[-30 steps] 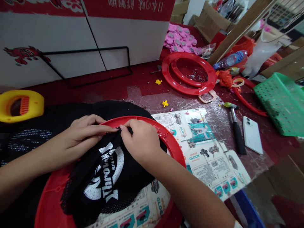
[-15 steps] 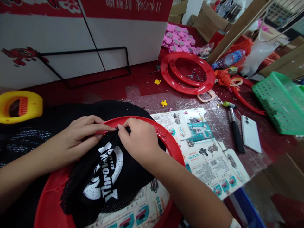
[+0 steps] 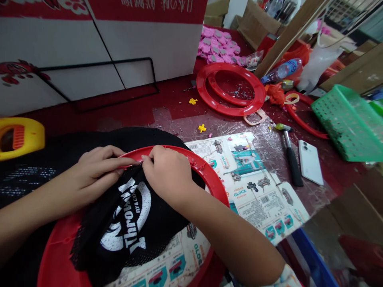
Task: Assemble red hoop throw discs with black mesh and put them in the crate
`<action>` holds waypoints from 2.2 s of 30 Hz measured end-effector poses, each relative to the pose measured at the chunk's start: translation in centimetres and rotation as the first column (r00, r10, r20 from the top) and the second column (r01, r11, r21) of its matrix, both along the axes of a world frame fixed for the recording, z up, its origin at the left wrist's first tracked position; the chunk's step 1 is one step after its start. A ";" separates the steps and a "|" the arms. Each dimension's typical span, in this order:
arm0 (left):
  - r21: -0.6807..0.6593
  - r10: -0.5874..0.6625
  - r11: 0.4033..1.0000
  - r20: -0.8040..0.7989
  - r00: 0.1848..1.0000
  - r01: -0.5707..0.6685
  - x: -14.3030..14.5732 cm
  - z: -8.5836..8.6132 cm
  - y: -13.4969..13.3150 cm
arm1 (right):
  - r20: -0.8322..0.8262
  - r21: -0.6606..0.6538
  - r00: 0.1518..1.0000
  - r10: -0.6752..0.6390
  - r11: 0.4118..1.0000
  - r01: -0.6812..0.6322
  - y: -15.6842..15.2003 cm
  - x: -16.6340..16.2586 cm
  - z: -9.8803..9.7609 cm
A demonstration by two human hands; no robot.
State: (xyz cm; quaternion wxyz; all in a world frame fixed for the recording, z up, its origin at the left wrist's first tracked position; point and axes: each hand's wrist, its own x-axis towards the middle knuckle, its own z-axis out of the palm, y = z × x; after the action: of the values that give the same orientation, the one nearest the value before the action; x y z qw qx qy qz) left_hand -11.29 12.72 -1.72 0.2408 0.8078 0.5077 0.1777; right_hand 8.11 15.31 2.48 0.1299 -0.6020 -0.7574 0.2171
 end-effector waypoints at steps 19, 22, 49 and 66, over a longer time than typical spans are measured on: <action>0.094 0.060 0.995 -0.173 0.983 -0.044 0.0 2.3 0.7 | -0.321 -0.140 0.943 -0.083 0.989 0.040 -0.7 3.2 -0.2; 0.028 -0.036 0.999 -0.039 0.999 0.037 1.4 3.4 2.8 | -0.337 -0.092 0.938 -0.078 0.995 0.050 -0.8 2.9 -0.6; -0.397 0.056 0.917 0.220 0.974 0.037 3.7 2.3 5.5 | 0.084 0.397 0.918 0.387 0.832 -0.387 -0.8 4.8 -1.4; -0.189 0.003 0.982 0.061 0.998 0.008 4.7 2.2 5.3 | 0.234 0.303 0.940 0.247 0.900 -0.312 -1.0 4.0 -1.4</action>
State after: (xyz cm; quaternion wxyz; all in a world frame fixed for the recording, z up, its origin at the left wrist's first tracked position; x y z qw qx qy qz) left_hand -6.63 17.98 0.48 0.3321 0.7761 0.5137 0.1532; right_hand 12.13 14.35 1.07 0.1251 -0.4734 -0.8709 0.0430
